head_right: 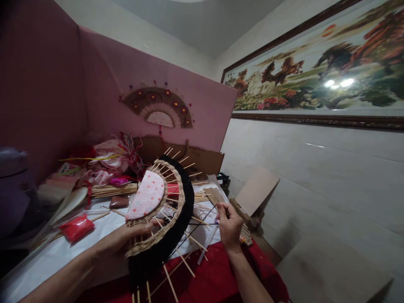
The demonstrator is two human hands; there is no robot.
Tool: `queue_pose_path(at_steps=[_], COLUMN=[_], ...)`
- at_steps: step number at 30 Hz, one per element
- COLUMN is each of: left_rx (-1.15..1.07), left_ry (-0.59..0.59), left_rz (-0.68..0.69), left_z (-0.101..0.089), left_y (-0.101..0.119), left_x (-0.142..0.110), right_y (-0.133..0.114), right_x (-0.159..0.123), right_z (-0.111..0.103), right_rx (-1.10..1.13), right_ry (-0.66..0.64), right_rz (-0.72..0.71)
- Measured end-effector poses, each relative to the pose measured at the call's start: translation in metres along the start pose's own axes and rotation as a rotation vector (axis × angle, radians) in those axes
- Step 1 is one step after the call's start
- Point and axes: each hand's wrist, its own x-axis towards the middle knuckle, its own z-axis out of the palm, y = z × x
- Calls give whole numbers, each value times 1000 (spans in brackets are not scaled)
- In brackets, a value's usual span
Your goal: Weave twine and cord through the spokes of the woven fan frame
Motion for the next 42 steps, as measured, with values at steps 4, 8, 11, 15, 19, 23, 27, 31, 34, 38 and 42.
queue_pose_path(at_steps=[4,8,11,15,19,23,27,31,34,38,42], left_rx=[-24,-41,-41,-18,-6,-26,-55,-87,-106,-130,-147], left_ry=[-25,-35,-25,12,12,0,-3,-22,-13,3,-4], left_rz=[6,4,5,13,15,0,-12,-17,-19,-8,0], left_z=[5,8,6,1,0,2,2,0,-3,-2,3], left_y=[1,3,2,1,1,3,3,3,2,2,5], left_x=[-3,-5,-4,-1,-1,-3,-4,-4,-4,-4,-7], right_y=[-1,-2,-5,-11,-13,-9,-13,-21,-25,-32,-43], right_x=[-1,-1,1,6,11,16,17,20,23,28,25], right_z=[-1,-2,-2,0,4,11,21,35,47,61,71], right_rx=[6,21,4,2,-15,-65,-106,-36,76,170,251], right_ry=[10,36,37,21,4,-124,-221,-275,-286,-327,-417], right_rz=[-1,4,-6,-18,-30,-51,-50,-31,39,12,37])
